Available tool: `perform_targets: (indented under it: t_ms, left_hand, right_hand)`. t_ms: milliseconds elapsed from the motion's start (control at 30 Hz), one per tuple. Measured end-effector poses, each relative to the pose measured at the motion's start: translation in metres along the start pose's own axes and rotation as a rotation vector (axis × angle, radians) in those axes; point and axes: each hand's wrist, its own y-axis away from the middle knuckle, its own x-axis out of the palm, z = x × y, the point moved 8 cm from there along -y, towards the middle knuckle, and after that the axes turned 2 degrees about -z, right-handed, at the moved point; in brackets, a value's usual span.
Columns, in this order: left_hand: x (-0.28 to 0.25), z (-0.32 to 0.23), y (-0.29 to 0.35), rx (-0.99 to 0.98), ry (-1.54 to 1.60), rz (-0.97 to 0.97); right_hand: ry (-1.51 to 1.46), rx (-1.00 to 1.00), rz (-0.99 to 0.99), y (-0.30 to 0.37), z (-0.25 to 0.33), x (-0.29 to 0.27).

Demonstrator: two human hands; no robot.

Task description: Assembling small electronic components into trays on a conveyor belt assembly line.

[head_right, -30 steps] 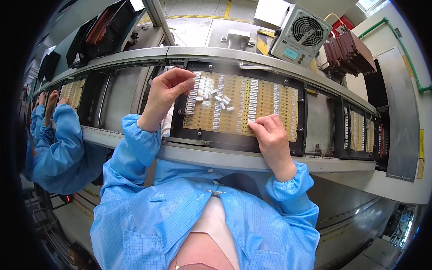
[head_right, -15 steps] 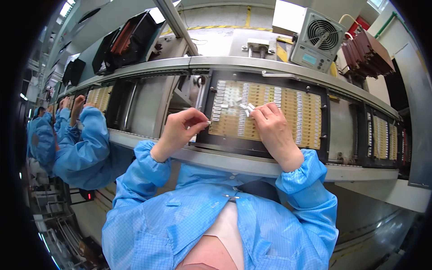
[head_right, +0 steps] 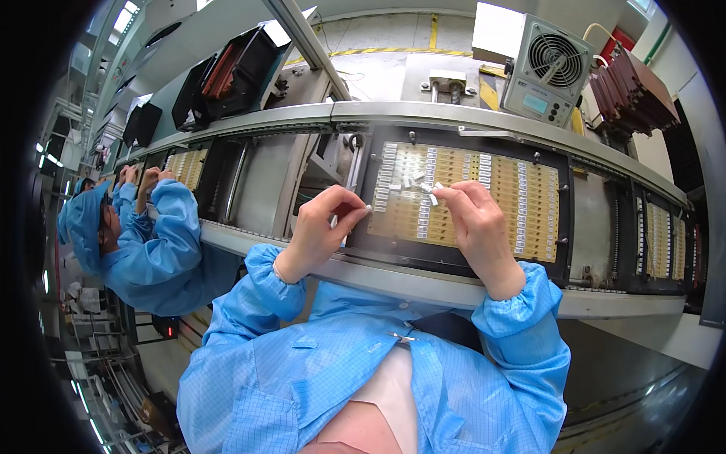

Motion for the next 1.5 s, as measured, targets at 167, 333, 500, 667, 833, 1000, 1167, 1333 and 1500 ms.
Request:
perform_targets:
  t_ms: [167, 333, 500, 667, 833, 1000, 1167, 1333, 1500]
  left_hand:
    - [0.008, 0.006, 0.003, -0.205, 0.357, 0.103]
    - [0.008, 0.004, 0.007, -0.154, 0.259, 0.051]
    - [0.004, -0.008, 0.002, 0.0, 0.065, -0.038]
    - [0.014, -0.009, 0.007, 0.117, -0.089, -0.031]
    - [0.017, -0.005, 0.007, 0.084, -0.167, -0.066]
    - [0.02, -0.008, 0.006, 0.125, -0.268, -0.05]
    - [0.021, -0.027, 0.004, 0.277, -0.423, -0.05]
    - [0.027, -0.037, -0.002, 0.335, -0.498, 0.014]
    - [0.033, -0.039, -0.004, 0.34, -0.495, 0.047]
  right_hand:
    - [-0.139, 0.099, -0.03, 0.001, -0.003, -0.013]
    - [-0.312, 0.323, -0.039, 0.019, -0.025, -0.034]
    - [-0.314, 0.312, -0.098, 0.029, -0.034, -0.041]
    - [-0.275, 0.261, -0.14, 0.03, -0.031, -0.041]
    - [-0.226, 0.243, -0.149, 0.031, -0.028, -0.042]
    - [-0.191, 0.222, -0.158, 0.031, -0.024, -0.041]
    - [-0.169, 0.218, -0.156, 0.031, -0.021, -0.04]
    - [-0.174, 0.219, -0.161, 0.032, -0.023, -0.039]
    - [-0.162, 0.211, -0.171, 0.031, -0.02, -0.04]
